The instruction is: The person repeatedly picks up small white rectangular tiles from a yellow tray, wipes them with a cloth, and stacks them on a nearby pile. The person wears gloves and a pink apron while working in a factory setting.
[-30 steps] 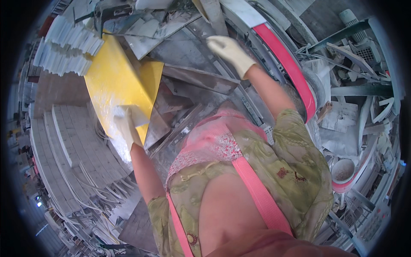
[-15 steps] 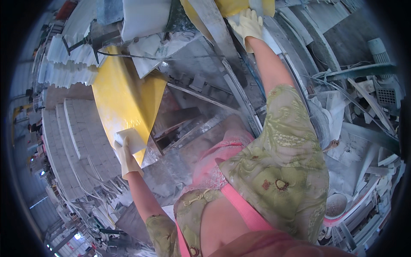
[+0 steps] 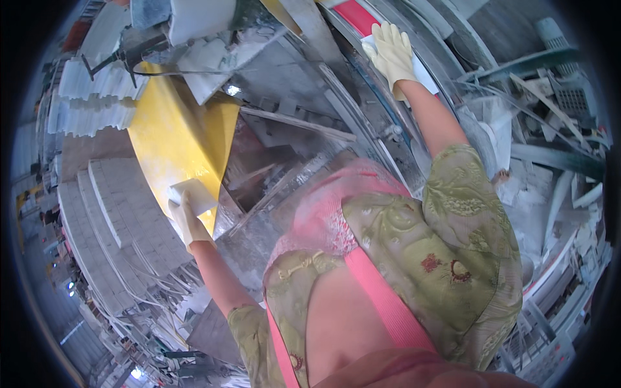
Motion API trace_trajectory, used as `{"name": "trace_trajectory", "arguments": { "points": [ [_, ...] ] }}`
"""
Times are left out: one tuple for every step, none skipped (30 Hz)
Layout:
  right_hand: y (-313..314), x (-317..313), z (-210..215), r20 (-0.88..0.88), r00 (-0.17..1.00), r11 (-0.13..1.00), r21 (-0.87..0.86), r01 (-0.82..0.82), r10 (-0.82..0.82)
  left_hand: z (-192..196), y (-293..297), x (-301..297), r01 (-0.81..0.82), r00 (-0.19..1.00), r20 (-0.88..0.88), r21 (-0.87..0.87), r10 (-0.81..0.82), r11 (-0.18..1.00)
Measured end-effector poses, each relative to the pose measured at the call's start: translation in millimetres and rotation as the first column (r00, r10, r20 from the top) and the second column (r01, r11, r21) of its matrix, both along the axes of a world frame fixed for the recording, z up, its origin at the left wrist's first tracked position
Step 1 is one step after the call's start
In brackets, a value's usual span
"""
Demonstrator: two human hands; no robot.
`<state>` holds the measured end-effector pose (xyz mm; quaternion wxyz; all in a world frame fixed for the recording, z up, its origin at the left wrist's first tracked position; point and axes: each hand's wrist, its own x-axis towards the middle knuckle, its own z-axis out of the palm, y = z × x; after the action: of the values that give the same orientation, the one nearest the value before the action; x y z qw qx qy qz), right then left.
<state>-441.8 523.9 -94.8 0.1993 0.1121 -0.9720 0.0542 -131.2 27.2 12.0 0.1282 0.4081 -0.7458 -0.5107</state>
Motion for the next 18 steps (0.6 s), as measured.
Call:
{"name": "trace_trajectory", "arguments": {
  "points": [
    [12,18,-9,0.032,0.999,1.0,0.015,0.011,-0.012,0,1,0,-0.026,1.0,-0.013,-0.028,0.026,0.999],
    [25,33,-16,-0.02,1.0,1.0,0.014,-0.005,0.005,0,2,0,-0.026,0.999,-0.033,-0.017,0.025,1.0],
    [37,40,-20,0.058,0.998,1.0,0.013,-0.025,0.025,0,1,0,0.009,0.998,-0.067,-0.004,-0.009,1.0],
    [47,43,-19,0.056,0.995,0.997,-0.005,-0.083,0.083,-3,0,0,0.041,0.994,-0.102,0.01,-0.039,0.999],
    [60,53,-15,0.128,0.987,0.995,-0.001,-0.099,0.098,-4,-1,0,0.032,0.994,-0.104,-0.006,-0.032,0.999],
    [76,70,-6,0.099,0.983,0.983,-0.116,-0.145,0.157,-6,-2,0,0.028,0.993,-0.117,-0.013,-0.029,1.0],
    [93,85,10,0.145,0.975,0.969,-0.205,-0.139,0.17,-8,-4,1,0.047,0.989,-0.139,-0.028,-0.051,0.998],
    [109,101,28,0.246,0.958,0.958,-0.276,-0.077,0.148,-10,-5,2,0.051,0.987,-0.154,-0.031,-0.056,0.998],
    [124,127,45,0.23,0.944,0.958,-0.217,-0.186,0.236,-11,-6,2,0.056,0.987,-0.151,-0.027,-0.06,0.998],
    [127,147,55,0.354,0.913,0.978,-0.03,-0.209,0.205,-12,-5,3,0.075,0.983,-0.161,-0.053,-0.083,0.996],
    [128,167,61,0.484,0.867,0.966,0.15,-0.212,0.115,-11,-6,3,0.067,0.987,-0.143,-0.058,-0.075,0.996],
    [127,179,64,0.565,0.824,0.924,0.289,-0.25,0.046,-11,-5,4,0.067,0.987,-0.139,-0.072,-0.076,0.995],
    [117,194,58,0.503,0.862,0.95,0.235,-0.207,0.064,-9,-4,3,0.064,0.99,-0.122,-0.087,-0.075,0.994],
    [109,200,50,0.416,0.909,0.948,0.277,-0.153,0.026,-8,-2,3,0.059,0.993,-0.093,-0.087,-0.067,0.995],
    [100,199,40,0.337,0.941,0.934,0.341,-0.103,-0.019,-6,-1,3,0.059,0.995,-0.081,-0.093,-0.066,0.994],
    [94,199,31,0.239,0.97,0.912,0.405,-0.065,-0.037,-4,0,4,0.066,0.994,-0.079,-0.105,-0.075,0.992],
    [91,195,23,0.119,0.991,0.871,0.49,0.002,-0.069,-2,0,3,0.07,0.994,-0.072,-0.094,-0.077,0.993],
    [91,191,17,0.143,0.987,0.888,0.46,0.003,-0.078,-1,1,4,0.087,0.993,-0.074,-0.09,-0.094,0.992]
  ]
}}
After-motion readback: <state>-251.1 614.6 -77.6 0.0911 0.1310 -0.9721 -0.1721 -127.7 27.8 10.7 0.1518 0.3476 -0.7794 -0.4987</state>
